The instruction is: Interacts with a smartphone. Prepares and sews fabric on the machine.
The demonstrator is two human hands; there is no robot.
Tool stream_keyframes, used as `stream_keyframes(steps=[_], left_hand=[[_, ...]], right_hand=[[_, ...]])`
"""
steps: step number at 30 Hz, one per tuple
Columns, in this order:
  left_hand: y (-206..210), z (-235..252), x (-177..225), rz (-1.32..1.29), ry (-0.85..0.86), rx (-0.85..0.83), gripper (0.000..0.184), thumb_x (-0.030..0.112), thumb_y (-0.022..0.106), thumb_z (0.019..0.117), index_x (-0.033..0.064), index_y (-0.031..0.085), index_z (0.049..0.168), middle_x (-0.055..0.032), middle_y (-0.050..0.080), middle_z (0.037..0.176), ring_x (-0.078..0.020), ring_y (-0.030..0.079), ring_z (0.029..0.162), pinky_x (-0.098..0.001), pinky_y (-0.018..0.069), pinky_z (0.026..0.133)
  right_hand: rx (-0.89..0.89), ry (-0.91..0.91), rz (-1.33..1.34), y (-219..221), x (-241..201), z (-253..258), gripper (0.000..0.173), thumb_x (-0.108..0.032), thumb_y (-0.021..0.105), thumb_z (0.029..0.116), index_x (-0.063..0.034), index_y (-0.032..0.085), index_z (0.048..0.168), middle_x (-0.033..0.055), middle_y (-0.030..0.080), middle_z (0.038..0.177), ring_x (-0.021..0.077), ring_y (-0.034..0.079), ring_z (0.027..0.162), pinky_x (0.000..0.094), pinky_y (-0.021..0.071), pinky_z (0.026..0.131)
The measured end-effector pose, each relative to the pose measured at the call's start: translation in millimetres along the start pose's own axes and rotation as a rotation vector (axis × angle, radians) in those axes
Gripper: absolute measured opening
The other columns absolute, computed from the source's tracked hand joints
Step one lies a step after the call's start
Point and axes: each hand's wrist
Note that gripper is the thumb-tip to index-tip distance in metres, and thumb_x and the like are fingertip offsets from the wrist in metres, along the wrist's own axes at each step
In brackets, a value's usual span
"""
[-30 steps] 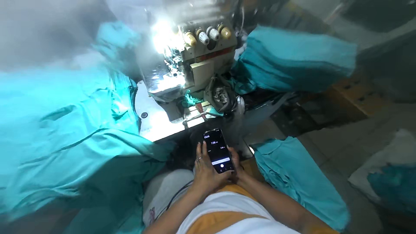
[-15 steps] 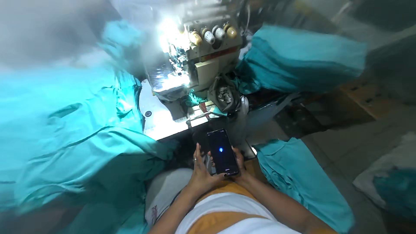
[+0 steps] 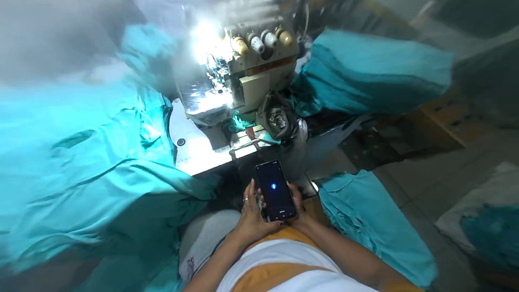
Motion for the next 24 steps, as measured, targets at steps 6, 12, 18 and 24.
stream_keyframes(steps=[6, 12, 18, 24], left_hand=[[4.1, 3.5, 2.1, 0.007, -0.007, 0.025, 0.138, 0.031, 0.095, 0.0596, -0.0072, 0.007, 0.159, -0.0352, 0.022, 0.159, -0.0265, 0.051, 0.133, -0.0322, 0.0516, 0.101], [10.5, 7.9, -5.2, 0.05, 0.081, 0.077, 0.137, 0.034, 0.094, 0.0602, -0.0105, 0.009, 0.157, -0.0367, 0.025, 0.157, -0.0255, 0.051, 0.134, -0.0322, 0.0472, 0.107], [9.4, 6.3, -5.2, 0.042, 0.065, 0.076, 0.136, 0.035, 0.093, 0.0612, -0.0105, 0.008, 0.158, -0.037, 0.024, 0.158, -0.0268, 0.051, 0.135, -0.0329, 0.0488, 0.105], [12.2, 8.3, -8.2, 0.084, 0.152, 0.095, 0.134, 0.036, 0.093, 0.0607, -0.0137, 0.012, 0.155, -0.0412, 0.022, 0.156, -0.0315, 0.05, 0.136, -0.0349, 0.0482, 0.107]], right_hand=[[-0.003, -0.025, -0.014, 5.0, 0.9, -0.7, 0.051, -0.052, 0.069, 0.086, -0.0121, 0.074, 0.118, 0.0163, 0.074, 0.113, 0.0289, 0.073, 0.101, 0.0434, 0.0601, 0.088], [-0.092, -0.1, -0.015, 8.9, 0.6, -0.4, 0.041, -0.043, 0.063, 0.0946, -0.0115, 0.075, 0.119, 0.0113, 0.076, 0.113, 0.0218, 0.073, 0.105, 0.0399, 0.0597, 0.093], [-0.076, -0.086, -0.008, 5.6, 0.9, -0.2, 0.043, -0.045, 0.063, 0.0936, -0.0115, 0.075, 0.117, 0.0121, 0.076, 0.112, 0.0234, 0.074, 0.104, 0.0413, 0.06, 0.091], [-0.052, -0.129, -0.01, 11.6, 1.6, 0.1, 0.039, -0.04, 0.061, 0.0958, -0.0102, 0.076, 0.116, 0.0107, 0.077, 0.11, 0.0196, 0.074, 0.103, 0.0371, 0.0602, 0.091]])
Point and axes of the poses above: each hand's wrist, its own z-axis towards the middle knuckle, its own y-axis out of the palm, x = y × z
